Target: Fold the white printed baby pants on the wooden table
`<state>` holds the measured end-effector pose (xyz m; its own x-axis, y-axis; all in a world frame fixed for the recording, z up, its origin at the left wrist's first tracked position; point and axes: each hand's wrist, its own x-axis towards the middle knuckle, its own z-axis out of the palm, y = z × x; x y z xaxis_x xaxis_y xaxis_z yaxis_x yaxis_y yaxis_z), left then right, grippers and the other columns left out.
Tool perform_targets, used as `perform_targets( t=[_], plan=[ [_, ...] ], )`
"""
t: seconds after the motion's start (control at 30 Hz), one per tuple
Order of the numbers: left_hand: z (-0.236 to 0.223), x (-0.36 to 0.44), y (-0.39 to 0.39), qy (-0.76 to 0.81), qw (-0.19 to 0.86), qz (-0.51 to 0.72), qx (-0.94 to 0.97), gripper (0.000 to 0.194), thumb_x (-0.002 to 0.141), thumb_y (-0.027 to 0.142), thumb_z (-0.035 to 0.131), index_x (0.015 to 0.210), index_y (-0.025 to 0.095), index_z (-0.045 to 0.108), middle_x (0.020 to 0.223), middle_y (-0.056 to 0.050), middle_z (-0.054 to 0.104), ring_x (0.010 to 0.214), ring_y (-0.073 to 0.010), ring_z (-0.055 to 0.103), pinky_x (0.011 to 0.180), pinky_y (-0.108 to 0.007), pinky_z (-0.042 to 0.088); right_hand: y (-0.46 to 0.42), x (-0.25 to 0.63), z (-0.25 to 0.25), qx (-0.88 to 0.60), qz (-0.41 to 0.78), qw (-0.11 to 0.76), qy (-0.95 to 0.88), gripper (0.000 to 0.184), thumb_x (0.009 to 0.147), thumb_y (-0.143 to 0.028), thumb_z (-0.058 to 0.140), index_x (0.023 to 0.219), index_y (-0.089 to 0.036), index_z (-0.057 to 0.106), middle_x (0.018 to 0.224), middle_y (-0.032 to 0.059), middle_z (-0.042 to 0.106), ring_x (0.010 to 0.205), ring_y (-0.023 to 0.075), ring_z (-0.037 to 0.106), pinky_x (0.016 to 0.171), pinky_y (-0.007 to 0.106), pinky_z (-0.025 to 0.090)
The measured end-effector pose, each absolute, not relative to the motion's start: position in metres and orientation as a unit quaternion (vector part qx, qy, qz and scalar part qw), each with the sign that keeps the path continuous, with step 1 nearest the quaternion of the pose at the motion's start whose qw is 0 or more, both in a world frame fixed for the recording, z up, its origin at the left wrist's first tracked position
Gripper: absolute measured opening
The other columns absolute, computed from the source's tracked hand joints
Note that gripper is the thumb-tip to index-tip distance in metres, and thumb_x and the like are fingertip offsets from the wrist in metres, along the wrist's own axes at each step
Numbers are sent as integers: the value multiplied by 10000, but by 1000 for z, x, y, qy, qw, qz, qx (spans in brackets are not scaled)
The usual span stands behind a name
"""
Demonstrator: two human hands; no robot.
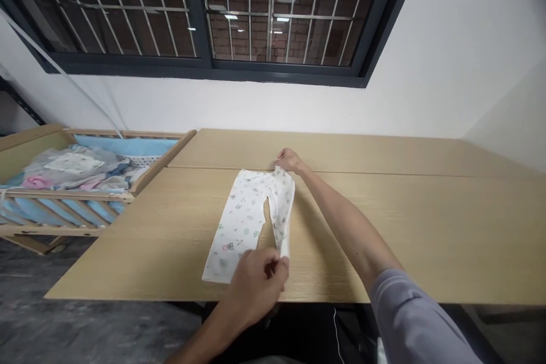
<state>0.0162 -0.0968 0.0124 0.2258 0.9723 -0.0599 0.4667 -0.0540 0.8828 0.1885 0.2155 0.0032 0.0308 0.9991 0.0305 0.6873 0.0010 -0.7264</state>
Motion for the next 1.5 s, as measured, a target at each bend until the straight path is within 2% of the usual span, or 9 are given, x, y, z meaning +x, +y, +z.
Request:
perform_targets(
  t=[0.3,0.63,0.93,1.1,1.2,1.3,1.4,1.43,1.5],
  plan=[
    [-15,-53,-126,632,426,342,550,508,870,619,455,598,210,584,510,2,566,470,-144,486,502,-271,360,223,91,-3,-645,245,304,-657,352,675,-110,656,1001,-187,545,1023,61,627,821,163,580,657,233,443],
    [-40,-82,-126,676,380,322,543,486,885,580,427,581,219,541,505,-4,574,488,-169,539,501,-273,368,221,39,-18,-664,236,237,-669,407,693,-70,657,1064,-188,537,1126,123,633,995,265,625,746,318,495],
    [-43,-90,-123,703,341,295,551,464,879,556,390,578,229,525,523,-28,614,545,-207,603,544,-289,380,211,26,-17,-668,237,199,-677,415,666,-3,700,1019,-166,555,932,122,675,848,272,664,678,315,482],
    [-39,-90,-130,775,206,165,574,449,905,502,377,586,242,557,642,-69,708,639,-274,672,590,-333,381,206,30,-18,-634,236,224,-702,243,829,-178,664,1038,-180,539,1051,126,661,959,257,637,747,307,463],
    [-41,-86,-146,788,82,143,594,398,930,523,418,711,275,638,735,-60,745,686,-292,698,594,-352,418,188,38,-15,-584,237,254,-734,203,950,-328,547,1098,-190,525,1083,100,666,988,232,622,803,313,461],
    [-52,-75,-163,667,-61,257,696,264,917,471,515,1013,293,684,1008,-77,772,901,-276,716,779,-374,502,141,50,-10,-438,235,279,-822,356,1003,-423,471,1256,-174,501,1292,133,620,1149,240,594,957,363,454],
    [-70,-60,-170,573,-176,287,747,520,884,396,579,1379,240,550,1306,-109,690,1148,-280,658,934,-370,476,76,63,-6,-253,243,199,-915,574,1022,-520,424,1471,-164,395,1567,167,406,1426,281,410,1144,454,349],
    [-77,-56,-171,565,-202,275,751,597,879,379,582,1443,204,494,1348,-121,665,1196,-282,634,957,-370,460,55,67,-6,-204,240,158,-936,612,1030,-530,402,1528,-178,343,1631,151,308,1501,285,294,1193,483,282],
    [-89,-51,-171,560,-233,244,757,670,873,352,581,1494,146,437,1367,-146,650,1239,-289,606,999,-385,419,21,74,-10,-132,237,99,-957,658,1044,-516,371,1587,-164,253,1673,147,181,1551,267,159,1240,475,199]
  ],
)
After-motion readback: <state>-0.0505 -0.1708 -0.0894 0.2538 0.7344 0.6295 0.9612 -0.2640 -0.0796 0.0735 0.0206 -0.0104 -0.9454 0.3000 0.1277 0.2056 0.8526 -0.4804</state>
